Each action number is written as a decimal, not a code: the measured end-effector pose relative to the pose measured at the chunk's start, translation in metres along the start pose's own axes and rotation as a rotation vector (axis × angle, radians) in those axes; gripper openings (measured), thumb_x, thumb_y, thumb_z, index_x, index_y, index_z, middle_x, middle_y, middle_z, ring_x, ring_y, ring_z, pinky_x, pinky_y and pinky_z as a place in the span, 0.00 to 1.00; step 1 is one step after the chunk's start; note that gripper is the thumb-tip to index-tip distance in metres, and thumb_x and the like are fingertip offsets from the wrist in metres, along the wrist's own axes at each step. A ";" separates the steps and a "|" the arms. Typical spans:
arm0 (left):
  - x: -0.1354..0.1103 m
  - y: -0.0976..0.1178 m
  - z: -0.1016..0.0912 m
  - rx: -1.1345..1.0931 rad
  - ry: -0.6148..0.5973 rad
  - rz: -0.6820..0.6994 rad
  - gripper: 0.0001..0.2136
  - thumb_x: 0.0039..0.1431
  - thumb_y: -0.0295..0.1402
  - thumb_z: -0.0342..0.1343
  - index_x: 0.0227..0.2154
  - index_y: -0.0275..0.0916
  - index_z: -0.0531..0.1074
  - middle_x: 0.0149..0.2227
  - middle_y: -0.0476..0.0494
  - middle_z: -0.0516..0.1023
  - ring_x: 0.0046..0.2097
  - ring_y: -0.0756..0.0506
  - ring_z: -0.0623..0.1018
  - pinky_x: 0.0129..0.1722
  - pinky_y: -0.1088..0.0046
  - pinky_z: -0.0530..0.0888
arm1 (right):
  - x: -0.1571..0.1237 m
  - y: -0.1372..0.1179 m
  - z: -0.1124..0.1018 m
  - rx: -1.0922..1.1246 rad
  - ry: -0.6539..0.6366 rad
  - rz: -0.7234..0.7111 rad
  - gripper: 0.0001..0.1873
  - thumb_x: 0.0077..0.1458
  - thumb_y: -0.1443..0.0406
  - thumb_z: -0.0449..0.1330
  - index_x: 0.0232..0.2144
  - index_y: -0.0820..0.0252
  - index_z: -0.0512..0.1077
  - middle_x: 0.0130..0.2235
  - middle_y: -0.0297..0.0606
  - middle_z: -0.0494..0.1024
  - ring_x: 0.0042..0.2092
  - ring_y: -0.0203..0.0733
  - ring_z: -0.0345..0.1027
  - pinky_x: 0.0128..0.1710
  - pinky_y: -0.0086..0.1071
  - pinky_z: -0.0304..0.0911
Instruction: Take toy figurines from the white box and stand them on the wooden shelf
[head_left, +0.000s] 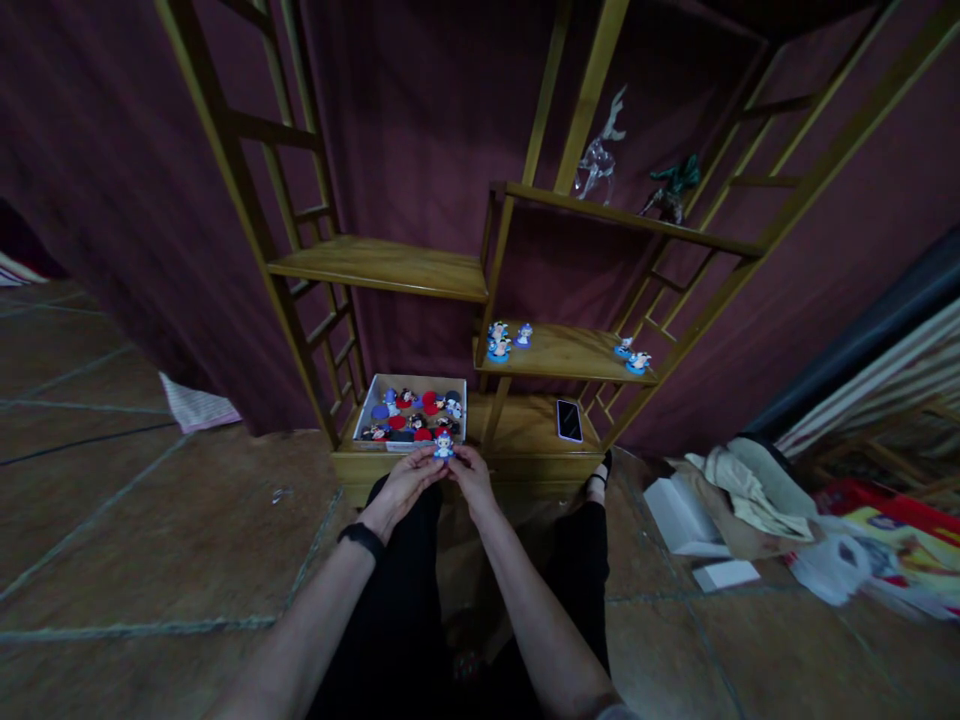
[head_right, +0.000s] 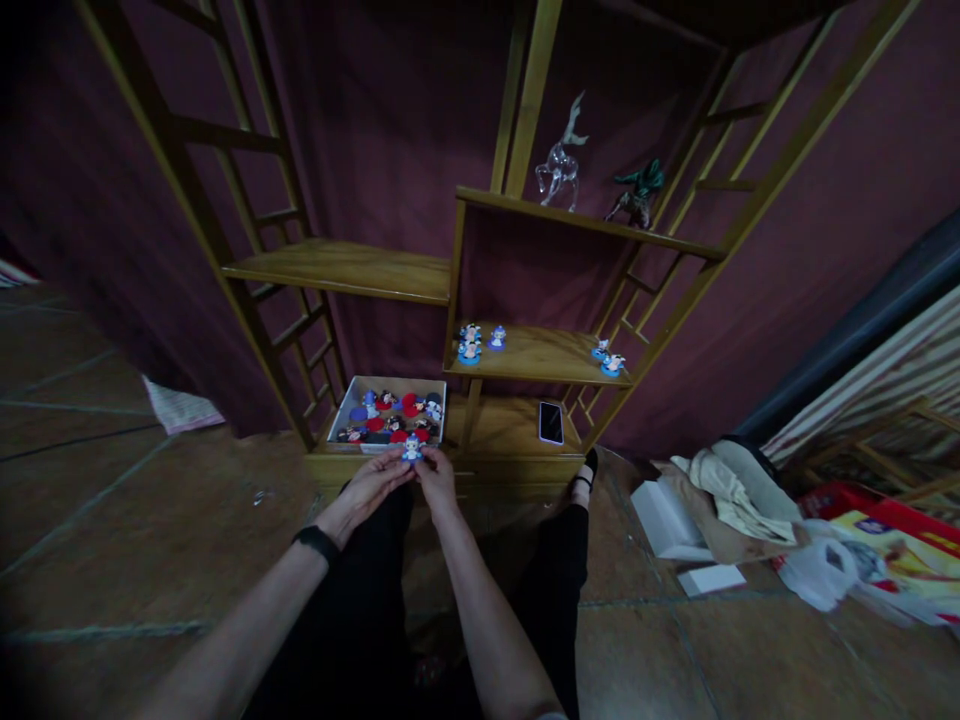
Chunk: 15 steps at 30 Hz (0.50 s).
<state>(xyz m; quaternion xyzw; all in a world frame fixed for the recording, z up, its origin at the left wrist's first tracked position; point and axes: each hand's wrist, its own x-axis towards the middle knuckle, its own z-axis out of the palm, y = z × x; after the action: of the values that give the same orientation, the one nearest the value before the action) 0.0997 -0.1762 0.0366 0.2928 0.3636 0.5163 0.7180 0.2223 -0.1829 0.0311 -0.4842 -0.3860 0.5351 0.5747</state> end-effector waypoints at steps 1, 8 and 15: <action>0.000 0.000 0.000 0.000 -0.007 0.002 0.16 0.41 0.19 0.62 0.36 0.35 0.71 0.32 0.44 0.78 0.35 0.48 0.78 0.40 0.72 0.74 | 0.000 0.000 0.000 -0.003 -0.004 -0.002 0.16 0.40 0.61 0.59 0.35 0.58 0.70 0.35 0.34 0.74 0.33 0.37 0.67 0.33 0.30 0.64; 0.001 0.000 0.000 0.008 -0.044 0.015 0.15 0.41 0.20 0.62 0.35 0.35 0.70 0.32 0.45 0.78 0.36 0.48 0.77 0.41 0.71 0.74 | 0.003 -0.002 0.000 -0.046 -0.007 -0.007 0.15 0.41 0.61 0.58 0.35 0.58 0.70 0.33 0.33 0.73 0.32 0.36 0.66 0.31 0.29 0.63; 0.002 -0.002 0.001 0.005 -0.078 0.051 0.14 0.43 0.21 0.62 0.36 0.35 0.70 0.36 0.44 0.77 0.38 0.49 0.77 0.41 0.73 0.73 | 0.001 -0.005 0.001 -0.089 -0.004 0.007 0.14 0.43 0.62 0.57 0.36 0.57 0.70 0.36 0.34 0.74 0.35 0.39 0.67 0.34 0.32 0.64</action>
<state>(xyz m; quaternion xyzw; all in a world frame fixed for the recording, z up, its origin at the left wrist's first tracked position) 0.1018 -0.1746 0.0354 0.3235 0.3292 0.5217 0.7175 0.2227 -0.1816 0.0361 -0.5096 -0.4090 0.5202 0.5500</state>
